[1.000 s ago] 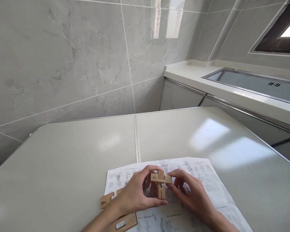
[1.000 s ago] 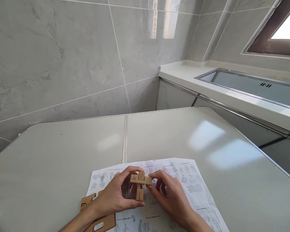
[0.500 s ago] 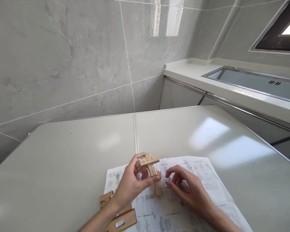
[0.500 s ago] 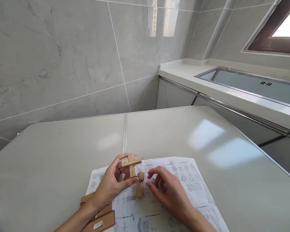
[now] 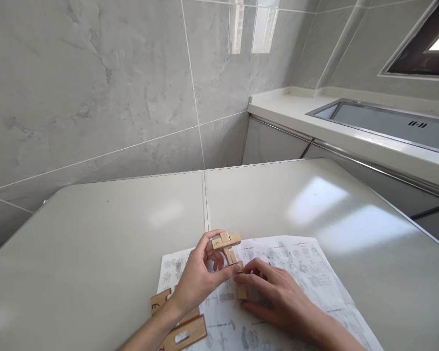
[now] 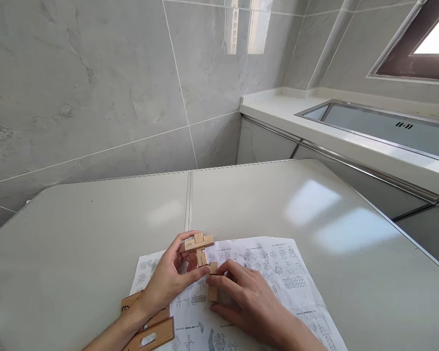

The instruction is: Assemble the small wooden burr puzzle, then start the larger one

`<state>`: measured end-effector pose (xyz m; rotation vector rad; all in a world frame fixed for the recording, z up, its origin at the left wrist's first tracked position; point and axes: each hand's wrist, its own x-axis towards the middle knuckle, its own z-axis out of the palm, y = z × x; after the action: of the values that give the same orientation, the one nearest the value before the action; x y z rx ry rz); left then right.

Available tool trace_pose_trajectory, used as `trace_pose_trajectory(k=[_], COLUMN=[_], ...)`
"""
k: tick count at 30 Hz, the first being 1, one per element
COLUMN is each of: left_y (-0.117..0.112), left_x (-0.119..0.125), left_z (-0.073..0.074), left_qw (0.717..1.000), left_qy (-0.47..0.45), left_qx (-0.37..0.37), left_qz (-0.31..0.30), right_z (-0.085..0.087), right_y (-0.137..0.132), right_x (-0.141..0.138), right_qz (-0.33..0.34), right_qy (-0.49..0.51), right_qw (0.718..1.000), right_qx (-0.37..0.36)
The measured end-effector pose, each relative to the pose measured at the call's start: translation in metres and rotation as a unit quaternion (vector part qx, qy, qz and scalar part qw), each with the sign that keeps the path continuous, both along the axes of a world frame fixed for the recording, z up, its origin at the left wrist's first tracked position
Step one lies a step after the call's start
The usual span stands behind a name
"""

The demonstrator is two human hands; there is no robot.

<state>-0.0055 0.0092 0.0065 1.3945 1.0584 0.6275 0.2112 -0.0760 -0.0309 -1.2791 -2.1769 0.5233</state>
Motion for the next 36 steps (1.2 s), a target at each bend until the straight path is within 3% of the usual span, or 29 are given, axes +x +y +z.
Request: trace_pose_trajectory(k=[7,13,28,36], left_y=[-0.001,-0.001,-0.006,-0.006], left_x=[0.0,0.0,0.0,0.0], left_z=[0.001,0.002,0.003,0.004], left_qw=[1.0,1.0,0.997,0.994], left_qy=[0.015,0.009,0.045,0.053], left_qx=[-0.003,0.001,0.048,0.051], left_qz=[-0.004,-0.006,-0.043,-0.081], right_z=[-0.002,-0.008,-0.002,-0.002], right_y=[0.001,0.004,0.004,0.001], right_x=[-0.001,0.003,0.009,0.005], right_qz=[-0.015,-0.089,-0.102,-0.145], right_qy=[-0.013,-0.005,0.04,0.049], right_qw=[0.999,0.996,0.994,0.987], right_qx=[0.027,0.028,0.0,0.048])
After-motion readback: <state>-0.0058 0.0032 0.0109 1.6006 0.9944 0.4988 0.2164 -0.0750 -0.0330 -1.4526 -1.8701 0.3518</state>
